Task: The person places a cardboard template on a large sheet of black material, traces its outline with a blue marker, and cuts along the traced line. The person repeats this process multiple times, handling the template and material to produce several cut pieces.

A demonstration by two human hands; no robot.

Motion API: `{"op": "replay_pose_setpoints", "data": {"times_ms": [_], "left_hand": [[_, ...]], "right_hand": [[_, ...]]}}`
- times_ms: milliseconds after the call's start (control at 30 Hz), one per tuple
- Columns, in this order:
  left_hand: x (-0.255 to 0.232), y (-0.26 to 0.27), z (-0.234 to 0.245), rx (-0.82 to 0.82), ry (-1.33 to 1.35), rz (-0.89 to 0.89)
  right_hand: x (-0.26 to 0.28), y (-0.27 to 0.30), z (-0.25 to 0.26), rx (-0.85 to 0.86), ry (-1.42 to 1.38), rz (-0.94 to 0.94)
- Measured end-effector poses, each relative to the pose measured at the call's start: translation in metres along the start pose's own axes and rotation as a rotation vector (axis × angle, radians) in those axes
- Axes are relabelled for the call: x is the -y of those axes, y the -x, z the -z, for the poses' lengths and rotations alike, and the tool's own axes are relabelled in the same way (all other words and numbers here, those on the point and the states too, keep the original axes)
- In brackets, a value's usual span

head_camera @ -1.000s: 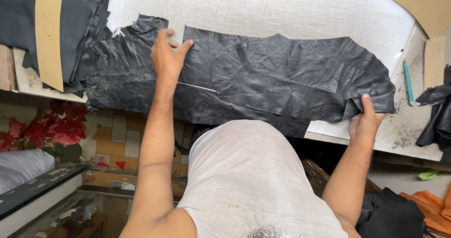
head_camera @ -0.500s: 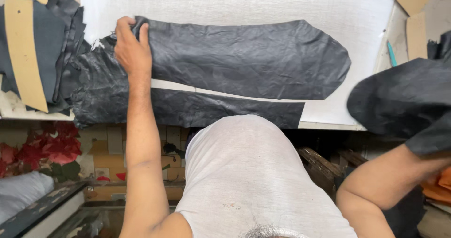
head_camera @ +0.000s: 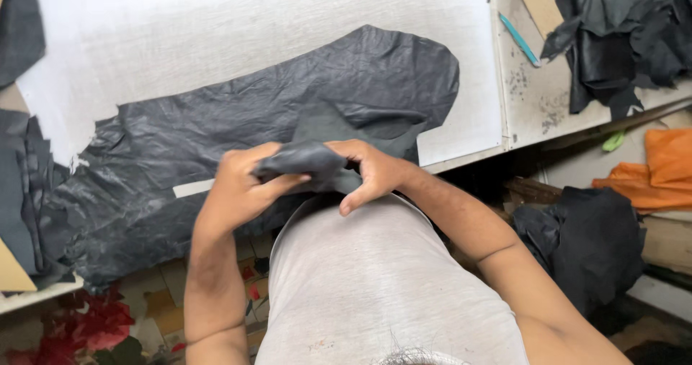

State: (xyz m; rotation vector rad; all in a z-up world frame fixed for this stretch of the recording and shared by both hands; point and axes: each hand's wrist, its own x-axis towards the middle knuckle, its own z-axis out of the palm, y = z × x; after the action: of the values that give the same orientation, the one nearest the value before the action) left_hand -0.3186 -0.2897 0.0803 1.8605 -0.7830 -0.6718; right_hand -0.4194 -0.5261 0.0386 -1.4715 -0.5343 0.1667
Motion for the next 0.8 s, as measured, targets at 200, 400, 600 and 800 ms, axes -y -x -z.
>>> {"op": "replay_pose_setpoints", "data": {"times_ms": [200, 400, 600, 800], "left_hand": [[-0.005, 0.061, 0.052, -0.738, 0.447, -0.352], [0.031, 0.07, 0.08, -0.824, 0.795, -0.193], [0.141, 0.05, 0.052, -1.191, 0.291, -0.135], [0.173, 0.062, 0.025, -1.254, -0.523, -0.08]], "right_hand": [[-0.033, 0.025, 0.01, -0.07, 0.349, -0.363], [-0.008, 0.071, 0.111, -0.282, 0.451, -0.293], [0.011, 0.072, 0.137, -0.999, 1.062, -0.074], [-0.034, 0.102, 0.119, -1.131, 0.9, -0.983]]}}
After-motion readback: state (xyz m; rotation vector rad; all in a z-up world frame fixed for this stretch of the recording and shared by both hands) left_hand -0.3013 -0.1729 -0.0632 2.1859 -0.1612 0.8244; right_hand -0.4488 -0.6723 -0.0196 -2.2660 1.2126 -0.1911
